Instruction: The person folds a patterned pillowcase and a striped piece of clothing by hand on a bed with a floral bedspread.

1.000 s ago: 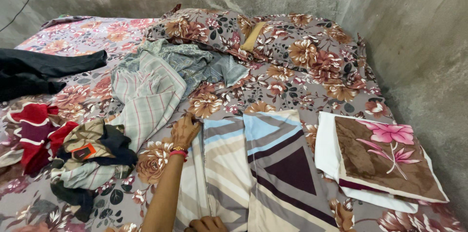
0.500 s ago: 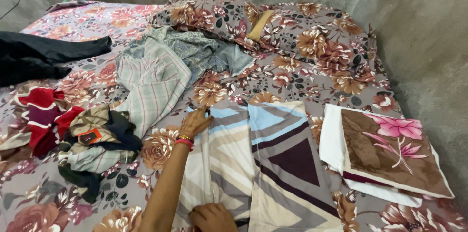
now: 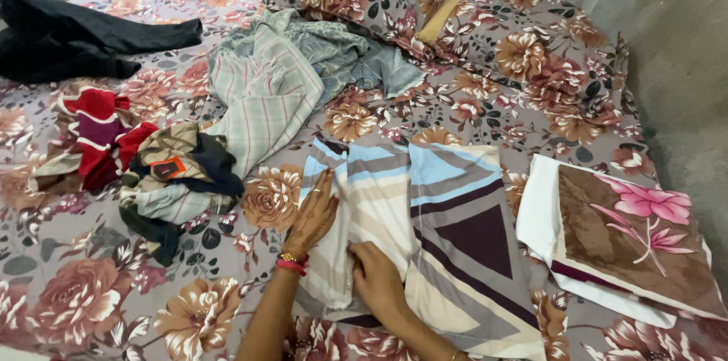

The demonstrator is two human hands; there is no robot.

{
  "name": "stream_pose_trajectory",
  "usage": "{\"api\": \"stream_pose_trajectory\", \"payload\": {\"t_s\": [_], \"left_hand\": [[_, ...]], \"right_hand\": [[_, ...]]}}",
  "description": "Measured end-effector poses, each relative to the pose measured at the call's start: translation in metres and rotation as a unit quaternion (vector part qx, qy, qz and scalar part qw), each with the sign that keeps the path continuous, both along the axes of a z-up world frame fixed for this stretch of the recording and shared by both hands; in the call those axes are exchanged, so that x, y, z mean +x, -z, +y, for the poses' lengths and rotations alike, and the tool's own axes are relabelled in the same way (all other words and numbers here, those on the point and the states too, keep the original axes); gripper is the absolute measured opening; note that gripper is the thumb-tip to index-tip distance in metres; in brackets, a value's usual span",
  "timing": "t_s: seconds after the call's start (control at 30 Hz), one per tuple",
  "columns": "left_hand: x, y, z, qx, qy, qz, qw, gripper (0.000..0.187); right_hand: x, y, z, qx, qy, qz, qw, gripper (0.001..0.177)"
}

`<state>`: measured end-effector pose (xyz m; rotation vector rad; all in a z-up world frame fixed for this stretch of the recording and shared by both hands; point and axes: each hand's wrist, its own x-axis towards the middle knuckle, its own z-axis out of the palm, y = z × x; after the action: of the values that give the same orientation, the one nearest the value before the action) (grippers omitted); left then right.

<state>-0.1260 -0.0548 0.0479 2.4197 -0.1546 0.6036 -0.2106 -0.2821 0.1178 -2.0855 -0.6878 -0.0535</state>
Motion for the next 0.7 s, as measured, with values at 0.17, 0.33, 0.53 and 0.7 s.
{"api": "stream_pose_trajectory", "payload": {"t_s": [0.17,0.33,0.53,0.7], "left_hand": [[-0.022,0.016,-0.008,0.078,-0.021,-0.045,0.996,0.059],[-0.025,0.013,-0.009,0.090,-0.031,-0.024,0.995,0.057],[-0.032,0.006,-0.016,0.096,-0.042,0.000,0.995,0.058],[-0.031,0.005,-0.017,0.112,-0.048,-0.004,0.993,0.059]], "right_hand": [[0.009,0.010,0.004,0.018,0.014,0.022,0.999,0.031],[0.005,-0.003,0.008,-0.088,-0.020,0.007,0.996,0.047],[0.005,0.016,0.012,-0.115,-0.001,0.006,0.993,0.048],[0.004,0.025,0.003,0.060,0.100,0.054,0.992,0.042]]}}
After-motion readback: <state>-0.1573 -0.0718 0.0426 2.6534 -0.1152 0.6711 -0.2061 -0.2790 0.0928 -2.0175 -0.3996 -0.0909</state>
